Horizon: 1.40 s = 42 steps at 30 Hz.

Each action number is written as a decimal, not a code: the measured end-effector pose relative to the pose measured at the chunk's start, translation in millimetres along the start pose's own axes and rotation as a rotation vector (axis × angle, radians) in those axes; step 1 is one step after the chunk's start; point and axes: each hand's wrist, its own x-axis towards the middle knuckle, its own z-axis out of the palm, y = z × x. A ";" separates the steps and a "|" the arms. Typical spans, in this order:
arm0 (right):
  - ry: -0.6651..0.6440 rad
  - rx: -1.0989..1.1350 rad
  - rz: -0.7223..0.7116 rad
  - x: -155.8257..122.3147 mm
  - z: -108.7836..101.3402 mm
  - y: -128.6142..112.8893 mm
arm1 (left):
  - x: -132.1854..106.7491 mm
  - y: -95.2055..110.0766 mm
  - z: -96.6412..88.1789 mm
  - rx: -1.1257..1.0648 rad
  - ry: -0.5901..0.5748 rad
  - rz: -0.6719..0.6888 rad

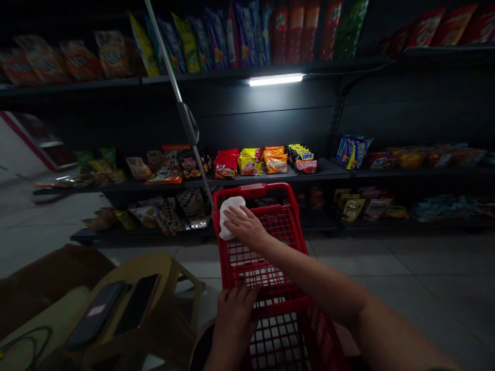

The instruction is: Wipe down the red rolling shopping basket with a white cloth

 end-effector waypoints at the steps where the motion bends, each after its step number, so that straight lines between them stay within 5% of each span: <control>1: -0.031 -0.004 0.026 10.0 8.8 6.8 | 1.2 -0.5 1.2 -0.002 -0.006 -0.003; 6: -0.154 0.005 0.298 17.2 37.9 51.4 | 6.5 -3.6 9.0 -0.010 -0.014 -0.006; 15: -0.262 -0.189 0.556 -71.4 -0.4 138.1 | 8.9 -5.9 13.0 -0.095 -0.011 0.030; 19: -0.273 -0.209 0.601 -74.1 -4.2 135.9 | 14.5 -3.3 7.6 -0.104 -0.032 0.055; 23: -0.226 -0.168 0.600 -42.4 9.7 107.7 | 18.2 -3.6 5.9 -0.055 -0.064 0.054; 28: -0.165 0.032 0.443 9.0 41.8 61.7 | 14.1 -7.8 7.3 -0.068 -0.068 0.010; 32: -0.156 0.121 0.302 22.2 58.4 44.8 | 9.9 -5.2 1.8 -0.068 -0.109 -0.047; 37: -0.150 0.094 0.303 -11.5 48.9 75.1 | 6.3 -2.8 1.1 -0.055 -0.108 -0.084; 42: -0.180 0.017 0.469 -64.7 7.1 125.3 | 7.2 -5.2 5.9 -0.080 -0.104 -0.034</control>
